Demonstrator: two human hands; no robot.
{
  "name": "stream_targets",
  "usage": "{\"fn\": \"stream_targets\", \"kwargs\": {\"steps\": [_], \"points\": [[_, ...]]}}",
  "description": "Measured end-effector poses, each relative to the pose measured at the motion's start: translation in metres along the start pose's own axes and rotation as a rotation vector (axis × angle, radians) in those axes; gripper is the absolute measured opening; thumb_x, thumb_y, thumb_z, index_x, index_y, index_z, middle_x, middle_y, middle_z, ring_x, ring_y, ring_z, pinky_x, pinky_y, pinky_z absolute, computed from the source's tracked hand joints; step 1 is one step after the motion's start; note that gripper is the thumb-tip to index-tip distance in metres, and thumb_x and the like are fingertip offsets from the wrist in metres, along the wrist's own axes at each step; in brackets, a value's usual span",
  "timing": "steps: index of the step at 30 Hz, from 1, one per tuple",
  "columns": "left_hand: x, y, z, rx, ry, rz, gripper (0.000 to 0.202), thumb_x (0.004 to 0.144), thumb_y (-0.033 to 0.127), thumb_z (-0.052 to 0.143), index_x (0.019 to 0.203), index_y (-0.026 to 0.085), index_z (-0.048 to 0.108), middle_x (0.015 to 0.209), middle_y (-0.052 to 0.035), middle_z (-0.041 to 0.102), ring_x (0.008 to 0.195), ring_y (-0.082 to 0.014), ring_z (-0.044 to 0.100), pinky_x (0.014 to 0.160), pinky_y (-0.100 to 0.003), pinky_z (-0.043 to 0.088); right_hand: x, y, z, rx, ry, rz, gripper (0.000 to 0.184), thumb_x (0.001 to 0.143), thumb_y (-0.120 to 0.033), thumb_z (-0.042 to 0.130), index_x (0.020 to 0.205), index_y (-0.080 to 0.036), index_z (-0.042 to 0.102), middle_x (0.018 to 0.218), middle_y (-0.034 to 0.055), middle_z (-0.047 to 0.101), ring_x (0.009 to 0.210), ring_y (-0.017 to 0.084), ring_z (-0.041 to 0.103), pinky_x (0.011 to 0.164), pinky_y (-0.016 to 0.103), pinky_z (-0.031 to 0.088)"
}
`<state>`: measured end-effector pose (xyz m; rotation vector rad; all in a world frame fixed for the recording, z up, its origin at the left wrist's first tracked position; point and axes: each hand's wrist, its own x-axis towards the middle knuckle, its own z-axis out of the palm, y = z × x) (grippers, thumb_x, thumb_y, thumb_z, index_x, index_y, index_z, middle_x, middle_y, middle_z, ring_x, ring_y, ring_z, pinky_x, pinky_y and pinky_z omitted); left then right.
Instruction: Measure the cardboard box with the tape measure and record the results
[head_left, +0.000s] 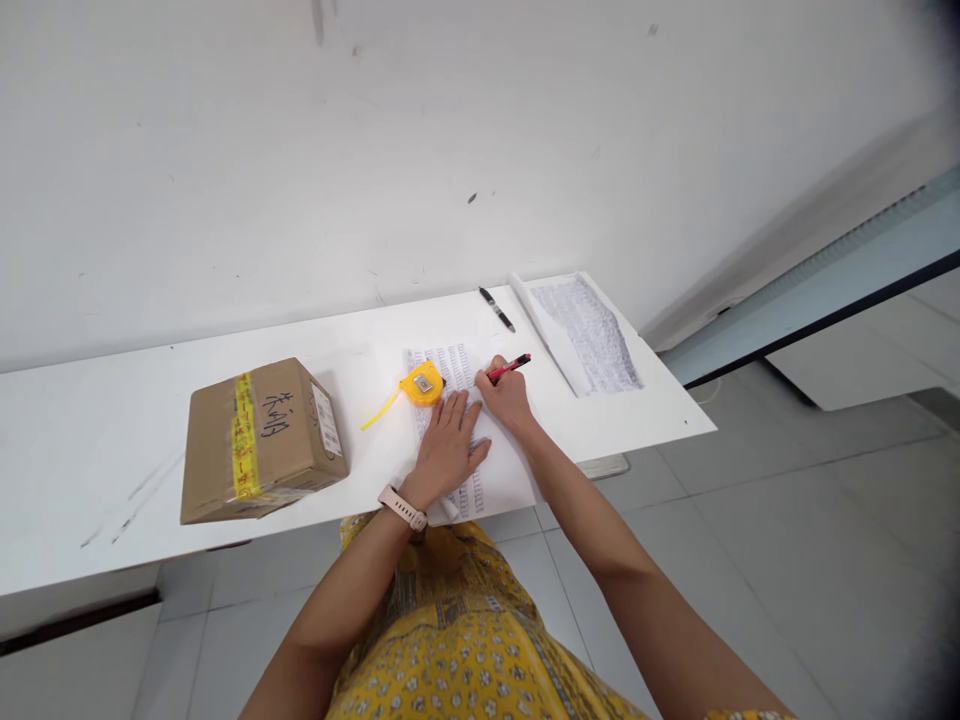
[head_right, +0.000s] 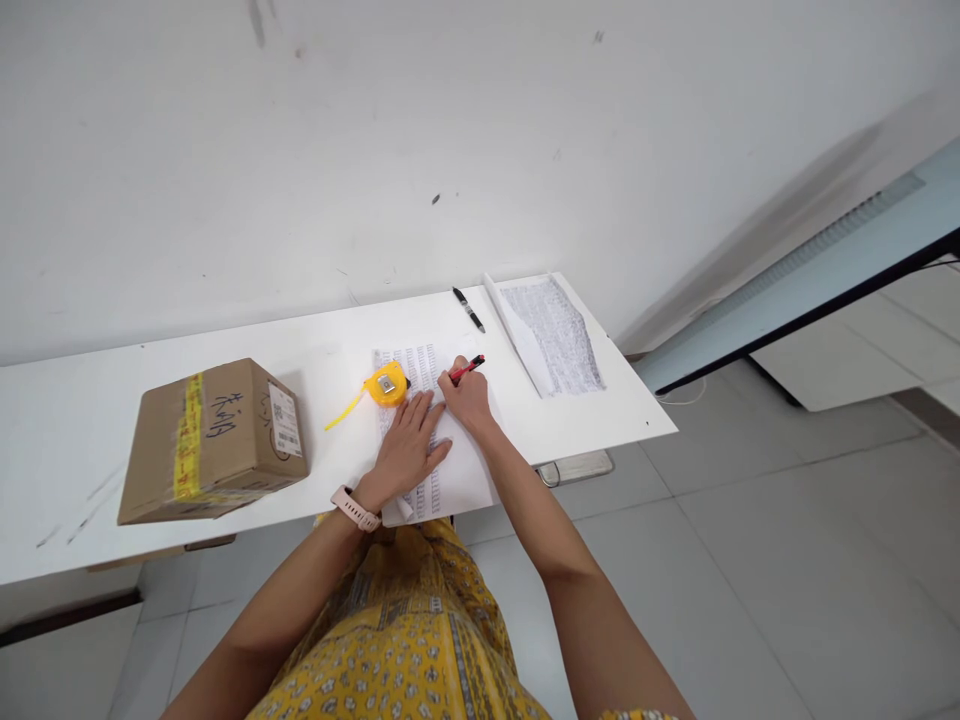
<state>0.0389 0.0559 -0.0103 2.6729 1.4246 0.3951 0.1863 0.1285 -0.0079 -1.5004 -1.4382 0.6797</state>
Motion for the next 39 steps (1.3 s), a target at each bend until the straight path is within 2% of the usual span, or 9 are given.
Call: {"fn": "stream_targets", "kwargs": {"steps": [13,18,21,24,28,30,33,36,39], "points": [[0.0,-0.001,0.0,-0.019,0.014,0.012,0.059,0.097,0.04,0.048,0.145,0.007,0.04,0.155,-0.0227,0.035,0.147,-0.0334,0.028,0.118,-0.054,0.025,0.001,0.0,-0.002,0.038,0.112,0.009,0.023,0.084,-0.031,0.051,0.068,-0.025,0.036,0.057,-0.006,0.043,0.057,0.014,0.044,0.058,0.028,0.036],[-0.006,0.001,0.0,-0.081,0.121,0.011,0.049,0.093,0.034,0.054,0.136,0.009,0.049,0.149,-0.0213,0.045,0.142,-0.034,0.037,0.115,-0.053,0.032,-0.001,0.001,-0.004,-0.051,0.152,-0.24,0.017,0.094,-0.031,0.042,0.094,-0.021,0.056,0.093,0.0064,0.061,0.09,0.02,0.056,0.08,0.033,0.045],[-0.008,0.0,-0.009,-0.133,0.335,-0.069,0.027,0.092,0.02,0.051,0.118,0.016,0.06,0.133,-0.0154,0.06,0.132,-0.029,0.048,0.11,-0.048,0.039,-0.003,0.003,-0.002,-0.276,0.059,-0.338,0.024,0.091,-0.021,0.044,0.105,-0.019,0.064,0.101,0.0106,0.059,0.1,0.024,0.052,0.084,0.035,0.043],[0.0,-0.011,-0.023,-0.108,0.474,-0.224,0.028,0.089,0.018,0.055,0.116,0.017,0.059,0.132,-0.0166,0.058,0.13,-0.031,0.047,0.108,-0.051,0.038,-0.002,0.006,0.004,-0.506,-0.045,-0.329,0.035,0.085,-0.009,0.046,0.111,-0.019,0.068,0.1,0.0108,0.06,0.096,0.024,0.05,0.082,0.035,0.04],[0.018,-0.033,-0.036,-0.131,0.316,-0.381,0.061,0.075,0.015,0.071,0.131,0.013,0.047,0.138,-0.0216,0.051,0.13,-0.0374,0.046,0.107,-0.057,0.035,-0.003,0.01,0.01,-0.602,-0.045,-0.334,0.053,0.082,0.001,0.037,0.123,-0.018,0.064,0.101,0.0122,0.064,0.094,0.025,0.051,0.083,0.036,0.038],[0.021,-0.038,-0.04,-0.151,0.268,-0.402,0.064,0.074,0.013,0.072,0.132,0.014,0.046,0.126,-0.0179,0.06,0.119,-0.0342,0.055,0.102,-0.052,0.041,-0.003,0.012,0.011,-0.58,-0.024,-0.345,0.051,0.084,-0.001,0.036,0.124,-0.016,0.064,0.099,0.0134,0.065,0.093,0.026,0.052,0.083,0.037,0.039],[0.007,-0.029,-0.051,-0.239,0.337,-0.44,0.064,0.075,0.019,0.073,0.133,0.015,0.045,0.12,-0.0147,0.062,0.113,-0.0303,0.058,0.096,-0.045,0.046,-0.006,0.007,0.007,-0.47,0.075,-0.335,0.043,0.091,-0.012,0.034,0.122,-0.012,0.064,0.098,0.0155,0.066,0.095,0.027,0.055,0.088,0.04,0.042],[-0.025,-0.003,-0.072,-0.659,0.427,-0.505,0.076,0.07,0.025,0.08,0.135,0.018,0.041,0.122,-0.0125,0.06,0.109,-0.0263,0.059,0.093,-0.041,0.047,-0.018,-0.019,-0.002,-0.202,0.131,-0.277,0.04,0.096,-0.03,0.036,0.118,-0.014,0.065,0.106,0.0163,0.066,0.101,0.028,0.057,0.093,0.044,0.043],[-0.066,0.024,-0.096,-1.023,0.434,-0.547,0.076,0.069,0.026,0.08,0.133,0.022,0.041,0.113,-0.0075,0.061,0.1,-0.0218,0.06,0.09,-0.037,0.046,-0.046,-0.061,-0.012,0.166,-0.266,-0.155,0.044,0.098,-0.047,0.035,0.113,-0.019,0.067,0.105,0.0112,0.068,0.093,0.024,0.062,0.085,0.039,0.05]]}}
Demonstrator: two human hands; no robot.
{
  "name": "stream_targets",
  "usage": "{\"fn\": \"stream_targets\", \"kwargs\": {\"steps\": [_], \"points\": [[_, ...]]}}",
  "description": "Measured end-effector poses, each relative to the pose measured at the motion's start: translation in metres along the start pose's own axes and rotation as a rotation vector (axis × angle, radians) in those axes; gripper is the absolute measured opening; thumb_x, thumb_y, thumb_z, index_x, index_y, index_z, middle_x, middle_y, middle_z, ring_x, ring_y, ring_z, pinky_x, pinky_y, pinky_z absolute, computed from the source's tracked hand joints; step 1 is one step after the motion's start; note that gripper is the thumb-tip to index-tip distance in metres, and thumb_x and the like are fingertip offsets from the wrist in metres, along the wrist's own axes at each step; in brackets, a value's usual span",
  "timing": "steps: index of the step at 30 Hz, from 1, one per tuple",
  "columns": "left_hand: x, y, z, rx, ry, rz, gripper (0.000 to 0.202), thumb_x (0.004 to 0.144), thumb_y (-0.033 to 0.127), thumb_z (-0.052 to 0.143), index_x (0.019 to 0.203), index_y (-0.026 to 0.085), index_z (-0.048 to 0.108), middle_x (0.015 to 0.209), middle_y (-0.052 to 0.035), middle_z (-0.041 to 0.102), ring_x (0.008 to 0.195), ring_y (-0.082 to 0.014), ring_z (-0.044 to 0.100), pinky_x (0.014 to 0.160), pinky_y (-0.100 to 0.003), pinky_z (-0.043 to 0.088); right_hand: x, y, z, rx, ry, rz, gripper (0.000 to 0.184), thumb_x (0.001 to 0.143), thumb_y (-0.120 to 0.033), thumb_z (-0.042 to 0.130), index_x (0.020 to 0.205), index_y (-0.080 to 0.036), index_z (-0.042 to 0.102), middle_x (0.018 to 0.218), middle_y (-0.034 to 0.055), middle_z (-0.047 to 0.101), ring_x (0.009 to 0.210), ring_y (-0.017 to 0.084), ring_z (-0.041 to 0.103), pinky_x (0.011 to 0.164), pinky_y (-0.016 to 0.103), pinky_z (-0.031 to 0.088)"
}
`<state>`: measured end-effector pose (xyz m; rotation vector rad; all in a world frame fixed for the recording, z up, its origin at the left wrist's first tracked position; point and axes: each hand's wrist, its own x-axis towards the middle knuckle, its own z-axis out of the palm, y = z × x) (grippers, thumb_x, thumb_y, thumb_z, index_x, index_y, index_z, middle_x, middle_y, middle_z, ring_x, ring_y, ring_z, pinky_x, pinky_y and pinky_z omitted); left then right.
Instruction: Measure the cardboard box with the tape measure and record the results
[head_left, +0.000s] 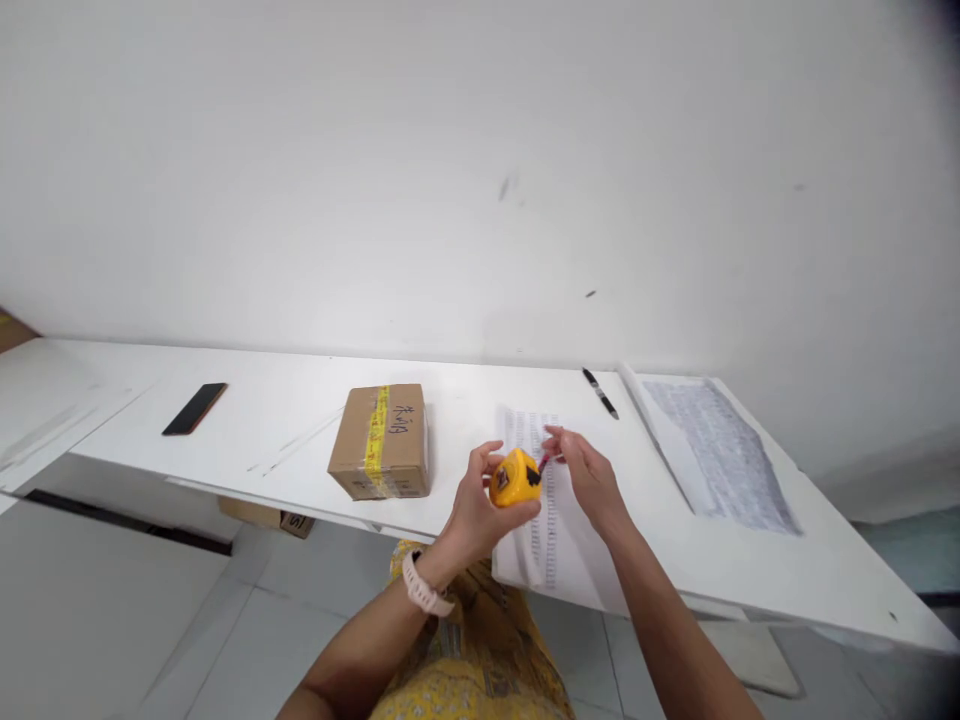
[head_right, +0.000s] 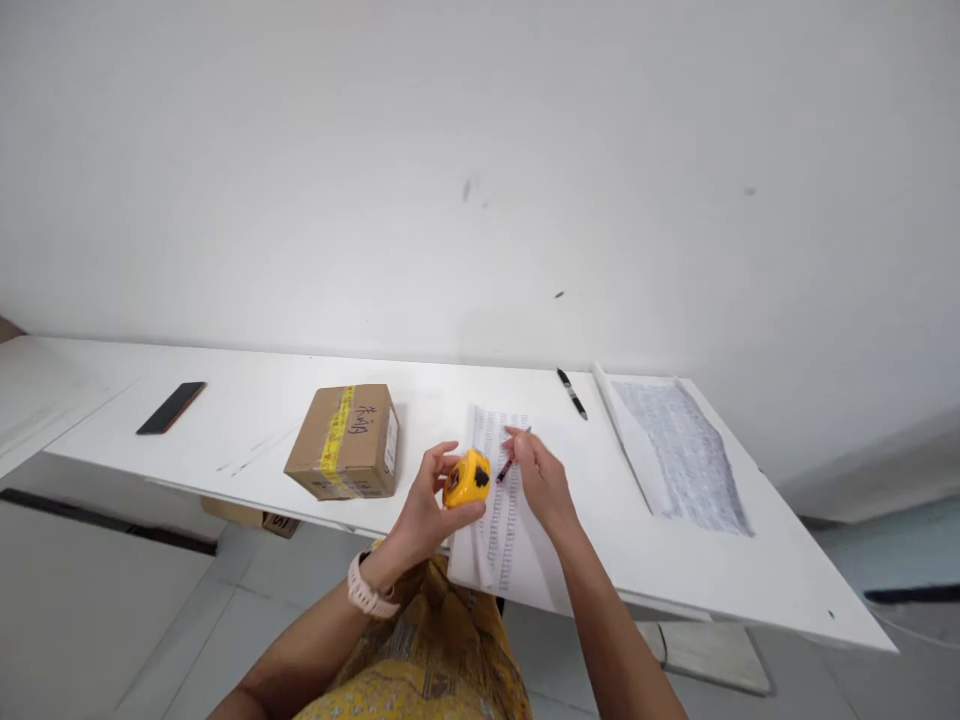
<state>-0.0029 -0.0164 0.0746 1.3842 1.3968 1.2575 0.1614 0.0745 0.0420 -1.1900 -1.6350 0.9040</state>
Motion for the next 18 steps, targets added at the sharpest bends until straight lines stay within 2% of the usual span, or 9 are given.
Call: {"fn": "stream_targets", "kwargs": {"steps": [2,5,9,14,18], "points": [[-0.027,0.011,-0.015,-0.088,0.019,-0.042,0.074,0.067,0.024,0.08,0.131,0.024,0.042,0.111,-0.0059,0.06,0.101,-0.0212,0.058,0.09,-0.036,0.045,-0.017,-0.032,0.006,0.114,-0.274,0.004,0.044,0.096,-0.053,0.04,0.11,-0.022,0.068,0.104,0.0088,0.069,0.092,0.022,0.063,0.082,0.036,0.051],[-0.059,0.017,-0.041,-0.085,0.12,-0.083,0.074,0.065,0.02,0.078,0.13,0.025,0.044,0.113,-0.0049,0.06,0.104,-0.0214,0.058,0.093,-0.036,0.042,-0.037,-0.07,0.021,0.145,-0.481,0.012,0.04,0.091,-0.056,0.052,0.108,-0.024,0.069,0.099,0.007,0.069,0.092,0.022,0.063,0.079,0.034,0.051],[-0.087,0.019,-0.075,-0.021,0.263,-0.1,0.071,0.066,0.022,0.076,0.129,0.025,0.045,0.116,-0.0061,0.059,0.105,-0.023,0.059,0.094,-0.038,0.042,-0.042,-0.095,0.05,0.252,-0.714,0.124,0.046,0.09,-0.06,0.051,0.114,-0.024,0.066,0.093,0.0061,0.067,0.085,0.019,0.06,0.073,0.032,0.051],[-0.107,0.02,-0.099,0.041,0.367,-0.06,0.074,0.063,0.02,0.075,0.13,0.025,0.045,0.118,-0.0074,0.059,0.115,-0.0268,0.055,0.099,-0.041,0.04,-0.04,-0.112,0.092,0.393,-0.772,0.201,0.051,0.08,-0.062,0.064,0.108,-0.02,0.066,0.084,0.0035,0.062,0.07,0.014,0.052,0.059,0.027,0.044],[-0.112,0.02,-0.109,0.017,0.397,-0.046,0.077,0.063,0.021,0.079,0.132,0.028,0.044,0.12,-0.0067,0.059,0.113,-0.0265,0.055,0.099,-0.04,0.041,-0.04,-0.128,0.107,0.432,-0.773,0.204,0.041,0.075,-0.058,0.07,0.089,-0.019,0.066,0.076,0.0021,0.061,0.067,0.013,0.048,0.057,0.026,0.038]]}}
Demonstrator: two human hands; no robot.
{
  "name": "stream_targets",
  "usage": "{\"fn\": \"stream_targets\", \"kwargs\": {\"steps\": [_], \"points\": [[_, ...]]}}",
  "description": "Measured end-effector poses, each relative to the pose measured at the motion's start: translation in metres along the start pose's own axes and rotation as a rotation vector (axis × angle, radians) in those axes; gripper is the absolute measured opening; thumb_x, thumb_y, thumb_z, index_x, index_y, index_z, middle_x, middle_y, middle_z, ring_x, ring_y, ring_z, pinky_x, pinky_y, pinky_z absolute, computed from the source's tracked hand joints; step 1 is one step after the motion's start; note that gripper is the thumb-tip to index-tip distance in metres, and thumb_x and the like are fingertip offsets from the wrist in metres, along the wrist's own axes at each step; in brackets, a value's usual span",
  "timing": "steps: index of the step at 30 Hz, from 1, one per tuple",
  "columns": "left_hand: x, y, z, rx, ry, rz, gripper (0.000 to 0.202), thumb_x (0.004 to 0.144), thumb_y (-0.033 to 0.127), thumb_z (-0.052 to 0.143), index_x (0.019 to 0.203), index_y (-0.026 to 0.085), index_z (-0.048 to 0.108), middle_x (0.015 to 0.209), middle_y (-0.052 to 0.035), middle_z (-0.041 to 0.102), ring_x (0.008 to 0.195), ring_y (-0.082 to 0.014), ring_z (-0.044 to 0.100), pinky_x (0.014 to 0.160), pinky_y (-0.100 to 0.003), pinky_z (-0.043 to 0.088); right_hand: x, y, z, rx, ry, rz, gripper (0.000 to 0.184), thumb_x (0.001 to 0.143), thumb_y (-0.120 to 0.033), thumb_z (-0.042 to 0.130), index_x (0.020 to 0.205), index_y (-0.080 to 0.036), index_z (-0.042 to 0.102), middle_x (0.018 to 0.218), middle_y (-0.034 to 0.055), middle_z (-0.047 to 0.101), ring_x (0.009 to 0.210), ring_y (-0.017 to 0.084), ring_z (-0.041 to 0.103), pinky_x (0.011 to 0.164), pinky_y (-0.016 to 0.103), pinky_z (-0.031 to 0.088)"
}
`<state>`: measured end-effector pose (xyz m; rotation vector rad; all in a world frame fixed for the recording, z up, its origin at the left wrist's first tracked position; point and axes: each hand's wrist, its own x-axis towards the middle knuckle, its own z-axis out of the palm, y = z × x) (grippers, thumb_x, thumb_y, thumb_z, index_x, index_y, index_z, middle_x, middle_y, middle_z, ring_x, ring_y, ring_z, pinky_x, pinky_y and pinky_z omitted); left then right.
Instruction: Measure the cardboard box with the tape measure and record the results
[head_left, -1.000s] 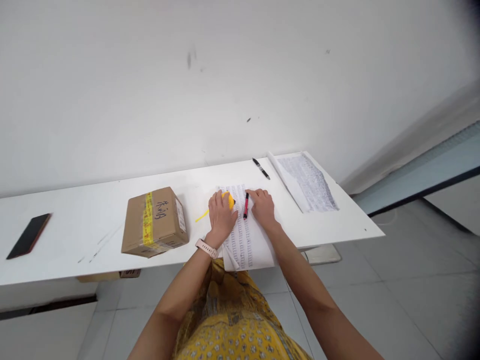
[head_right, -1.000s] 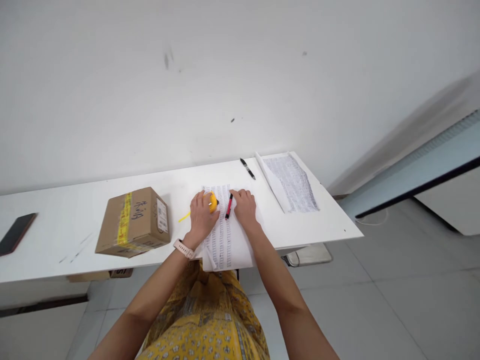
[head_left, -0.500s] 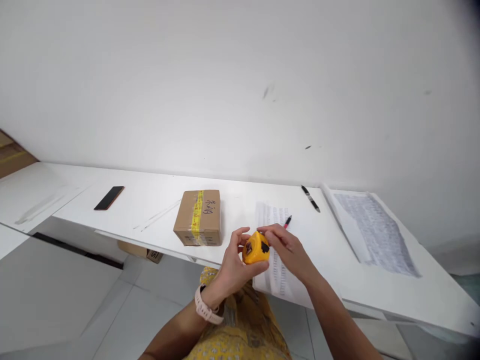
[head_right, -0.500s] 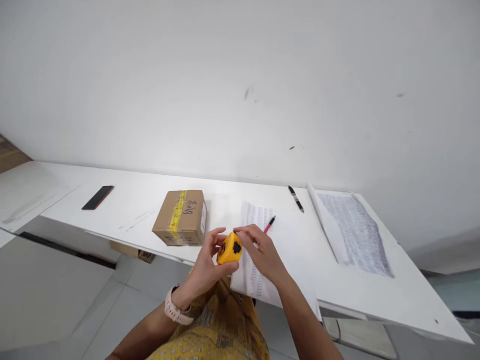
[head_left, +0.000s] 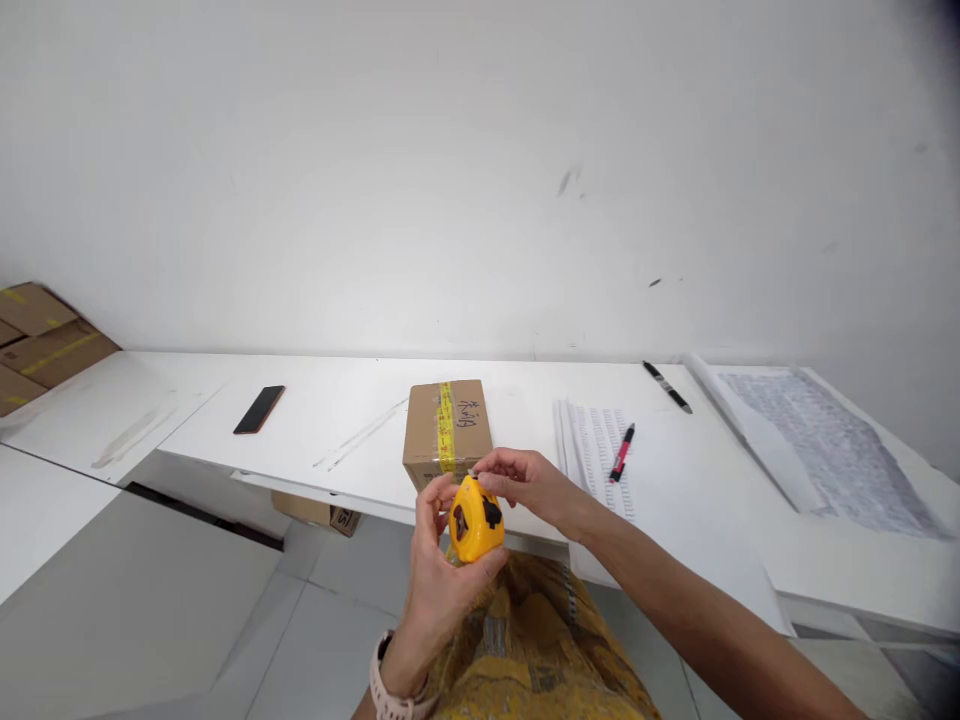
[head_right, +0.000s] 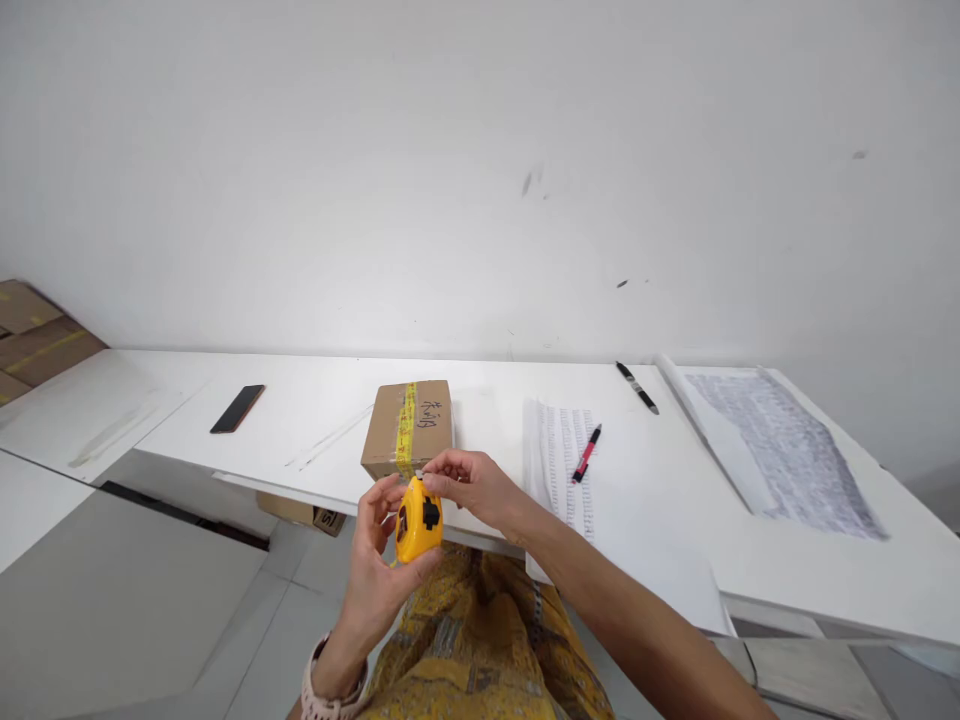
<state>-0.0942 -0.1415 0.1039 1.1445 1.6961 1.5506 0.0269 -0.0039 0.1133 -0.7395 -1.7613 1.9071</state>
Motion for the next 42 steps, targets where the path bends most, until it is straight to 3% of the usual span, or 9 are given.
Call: {"fn": "stream_targets", "kwargs": {"steps": [2,5,8,10,16,21,26,37,42], "points": [[0.0,0.004,-0.006,-0.034,-0.03,-0.036,0.08,0.066,0.024,0.08,0.136,0.029,0.042,0.119,-0.0066,0.059,0.108,-0.0255,0.057,0.095,-0.038,0.043,0.006,-0.012,-0.002,-0.053,0.048,-0.053,0.039,0.076,-0.058,0.067,0.083,-0.02,0.064,0.074,0.0012,0.059,0.065,0.013,0.047,0.057,0.027,0.036],[-0.003,0.015,-0.017,-0.184,-0.204,-0.164,0.08,0.076,0.034,0.077,0.145,0.03,0.036,0.119,-0.0086,0.06,0.105,-0.0255,0.06,0.09,-0.038,0.048,0.029,-0.04,-0.021,-0.226,0.189,-0.176,0.037,0.083,-0.057,0.057,0.08,-0.021,0.06,0.075,0.001,0.057,0.067,0.015,0.047,0.061,0.028,0.037],[-0.008,0.024,-0.028,-0.458,-0.415,-0.359,0.073,0.078,0.045,0.074,0.143,0.027,0.045,0.124,-0.0129,0.06,0.102,-0.0298,0.062,0.081,-0.042,0.055,0.073,-0.062,-0.046,-0.406,0.393,-0.249,0.034,0.091,-0.051,0.048,0.075,-0.021,0.051,0.076,0.0009,0.056,0.071,0.016,0.047,0.064,0.029,0.036],[-0.01,0.025,-0.033,-0.603,-0.481,-0.441,0.069,0.076,0.048,0.076,0.137,0.024,0.053,0.125,-0.0149,0.06,0.095,-0.0305,0.064,0.072,-0.044,0.058,0.107,-0.067,-0.058,-0.508,0.411,-0.221,0.033,0.093,-0.046,0.044,0.071,-0.022,0.045,0.074,0.0005,0.054,0.068,0.015,0.045,0.062,0.029,0.033],[-0.003,0.016,-0.027,-0.74,-0.301,-0.476,0.053,0.08,0.053,0.071,0.118,0.017,0.064,0.115,-0.0167,0.067,0.076,-0.0229,0.065,0.063,-0.04,0.06,0.173,-0.046,-0.053,-0.674,0.259,-0.131,0.029,0.093,-0.036,0.045,0.068,-0.02,0.047,0.075,0.0039,0.059,0.068,0.016,0.048,0.062,0.029,0.033],[-0.006,0.012,-0.022,-0.73,-0.241,-0.532,0.05,0.082,0.053,0.069,0.114,0.015,0.066,0.115,-0.0167,0.067,0.069,-0.0212,0.066,0.062,-0.039,0.058,0.175,-0.031,-0.047,-0.631,0.184,-0.151,0.026,0.084,-0.033,0.054,0.063,-0.018,0.058,0.071,0.0035,0.064,0.067,0.016,0.053,0.061,0.028,0.036],[-0.014,0.008,-0.021,-0.751,-0.239,-0.549,0.049,0.08,0.053,0.071,0.113,0.018,0.067,0.11,-0.0151,0.068,0.068,-0.0216,0.066,0.06,-0.04,0.059,0.161,-0.022,-0.051,-0.305,0.045,-0.191,0.028,0.077,-0.044,0.064,0.079,-0.017,0.072,0.083,0.0045,0.071,0.075,0.018,0.06,0.065,0.028,0.043],[-0.008,0.003,-0.022,-0.731,-0.314,-0.532,0.047,0.079,0.052,0.071,0.11,0.018,0.066,0.105,-0.0139,0.069,0.075,-0.0233,0.066,0.061,-0.038,0.06,0.163,-0.009,-0.053,-0.213,0.13,-0.114,0.024,0.073,-0.041,0.069,0.074,-0.016,0.068,0.077,0.0036,0.068,0.071,0.015,0.059,0.065,0.029,0.043],[-0.006,0.008,-0.036,-0.619,-0.337,-0.496,0.05,0.078,0.049,0.072,0.118,0.02,0.064,0.104,-0.0119,0.069,0.079,-0.0255,0.066,0.059,-0.035,0.057,0.159,-0.029,-0.059,-0.272,0.137,-0.147,0.022,0.076,-0.038,0.068,0.074,-0.016,0.067,0.077,0.0045,0.067,0.071,0.015,0.057,0.066,0.03,0.042]]}}
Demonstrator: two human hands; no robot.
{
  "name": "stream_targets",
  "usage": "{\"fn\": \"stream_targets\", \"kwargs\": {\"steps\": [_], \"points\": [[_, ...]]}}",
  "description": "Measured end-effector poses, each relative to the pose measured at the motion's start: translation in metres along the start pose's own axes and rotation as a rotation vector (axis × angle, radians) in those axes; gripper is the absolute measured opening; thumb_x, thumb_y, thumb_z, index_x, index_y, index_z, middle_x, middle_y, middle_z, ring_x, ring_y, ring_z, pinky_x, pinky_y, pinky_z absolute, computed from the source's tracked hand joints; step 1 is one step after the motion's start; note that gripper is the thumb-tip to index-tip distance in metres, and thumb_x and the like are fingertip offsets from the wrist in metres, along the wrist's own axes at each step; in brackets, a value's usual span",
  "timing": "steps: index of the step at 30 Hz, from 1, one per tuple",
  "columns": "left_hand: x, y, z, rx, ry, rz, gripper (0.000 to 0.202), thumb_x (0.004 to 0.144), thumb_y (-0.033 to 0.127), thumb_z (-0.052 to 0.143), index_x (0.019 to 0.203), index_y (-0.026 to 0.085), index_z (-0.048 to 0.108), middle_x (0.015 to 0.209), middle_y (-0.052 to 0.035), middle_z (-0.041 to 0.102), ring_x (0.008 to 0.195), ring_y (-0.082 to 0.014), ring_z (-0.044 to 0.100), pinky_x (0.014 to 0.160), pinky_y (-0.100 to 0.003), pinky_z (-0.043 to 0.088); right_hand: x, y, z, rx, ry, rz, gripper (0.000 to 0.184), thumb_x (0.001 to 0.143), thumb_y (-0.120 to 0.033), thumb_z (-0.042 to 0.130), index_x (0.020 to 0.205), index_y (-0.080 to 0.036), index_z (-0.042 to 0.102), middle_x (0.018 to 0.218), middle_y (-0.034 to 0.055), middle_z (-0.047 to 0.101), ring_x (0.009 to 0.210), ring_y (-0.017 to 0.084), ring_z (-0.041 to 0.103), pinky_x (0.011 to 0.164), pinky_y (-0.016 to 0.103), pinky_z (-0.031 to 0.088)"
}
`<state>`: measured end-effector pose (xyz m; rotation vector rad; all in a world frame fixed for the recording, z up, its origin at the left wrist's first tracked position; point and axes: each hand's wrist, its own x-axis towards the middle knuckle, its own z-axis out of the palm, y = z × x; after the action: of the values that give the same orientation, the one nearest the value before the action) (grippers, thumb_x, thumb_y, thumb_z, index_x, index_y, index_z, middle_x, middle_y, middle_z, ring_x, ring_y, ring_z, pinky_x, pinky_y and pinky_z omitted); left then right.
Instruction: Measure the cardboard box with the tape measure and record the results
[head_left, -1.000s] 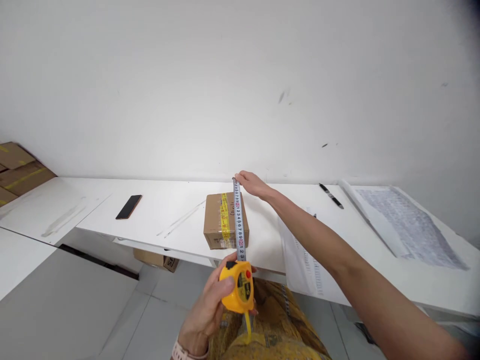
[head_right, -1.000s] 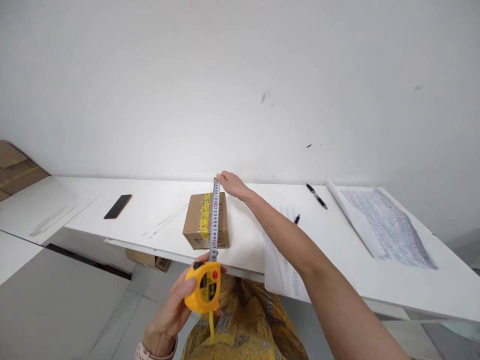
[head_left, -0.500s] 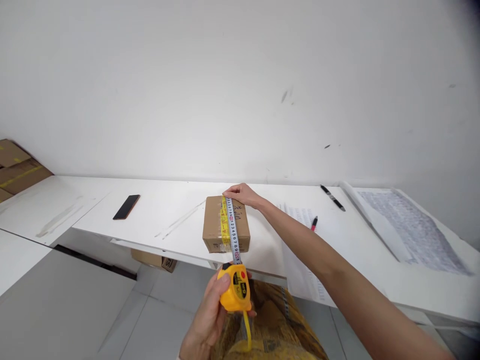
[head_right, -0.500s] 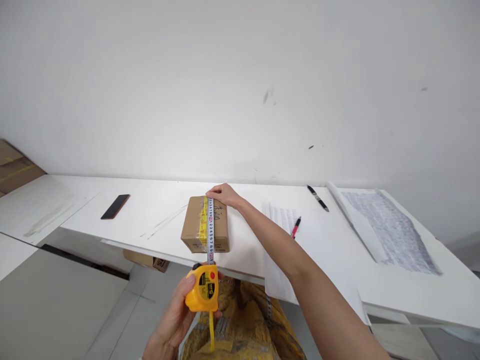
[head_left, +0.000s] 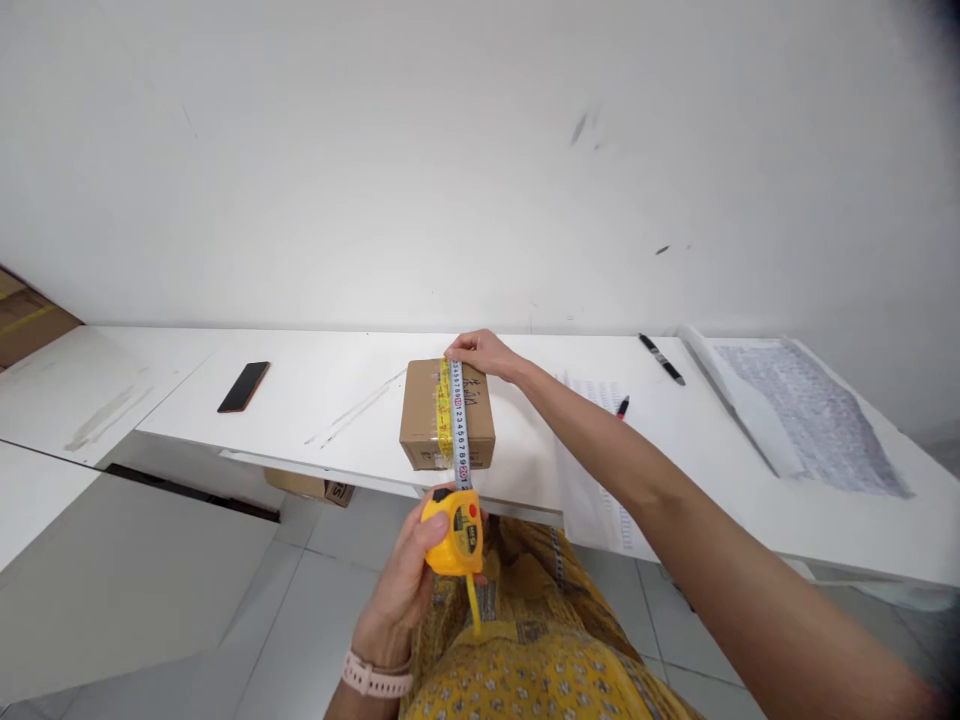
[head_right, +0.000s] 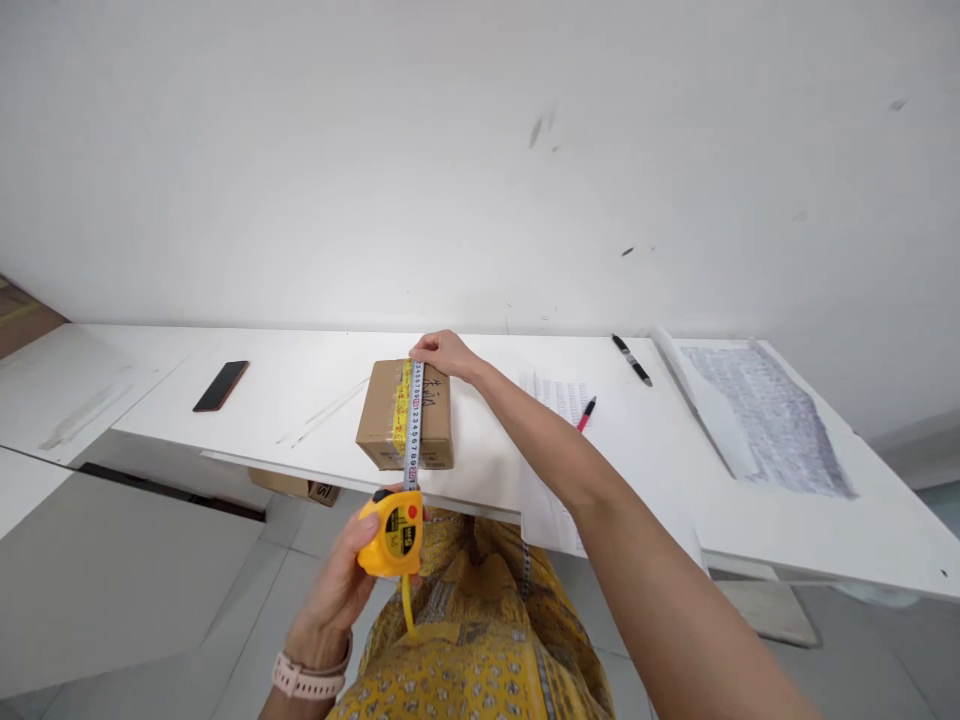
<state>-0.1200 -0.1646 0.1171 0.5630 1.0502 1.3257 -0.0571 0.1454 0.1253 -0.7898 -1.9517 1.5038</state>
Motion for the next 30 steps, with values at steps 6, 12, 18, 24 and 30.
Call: {"fn": "stream_targets", "kwargs": {"steps": [6,12,18,24,30], "points": [[-0.001,0.078,-0.062,0.417,0.027,0.16,0.08,0.07,0.049,0.078,0.141,0.022,0.051,0.115,-0.0126,0.07,0.088,-0.029,0.067,0.064,-0.031,0.052,-0.06,-0.045,-0.039,-0.024,0.237,-0.257,0.018,0.079,-0.036,0.066,0.079,-0.019,0.061,0.073,-0.0004,0.06,0.069,0.012,0.051,0.068,0.029,0.04],[0.053,0.147,-0.123,0.505,0.049,0.115,0.065,0.074,0.05,0.068,0.127,0.013,0.061,0.099,-0.0136,0.075,0.086,-0.0304,0.068,0.068,-0.032,0.052,-0.147,-0.011,0.005,-0.115,0.204,-0.147,0.02,0.088,-0.039,0.054,0.078,-0.022,0.052,0.071,-0.0009,0.055,0.066,0.014,0.047,0.06,0.028,0.035],[0.081,0.14,-0.117,0.584,-0.067,0.04,0.056,0.078,0.048,0.064,0.121,0.014,0.065,0.099,-0.0134,0.074,0.08,-0.0273,0.067,0.064,-0.031,0.049,-0.147,0.022,0.037,-0.032,0.255,-0.066,0.024,0.091,-0.044,0.05,0.08,-0.023,0.049,0.073,-0.0015,0.052,0.069,0.015,0.048,0.059,0.027,0.033],[0.078,0.132,-0.11,0.591,-0.127,0.019,0.056,0.081,0.048,0.064,0.125,0.015,0.062,0.105,-0.0142,0.073,0.084,-0.0273,0.068,0.065,-0.031,0.05,-0.137,0.019,0.039,0.011,0.197,-0.084,0.019,0.089,-0.041,0.054,0.085,-0.022,0.053,0.07,-0.0039,0.05,0.067,0.014,0.046,0.065,0.029,0.036],[0.085,0.137,-0.11,0.565,-0.229,-0.005,0.055,0.08,0.045,0.067,0.126,0.015,0.059,0.107,-0.0144,0.072,0.089,-0.0274,0.07,0.074,-0.034,0.052,-0.142,0.029,0.04,0.024,0.171,-0.054,0.021,0.089,-0.043,0.054,0.091,-0.022,0.055,0.063,-0.0063,0.041,0.061,0.014,0.041,0.064,0.029,0.035]]}}
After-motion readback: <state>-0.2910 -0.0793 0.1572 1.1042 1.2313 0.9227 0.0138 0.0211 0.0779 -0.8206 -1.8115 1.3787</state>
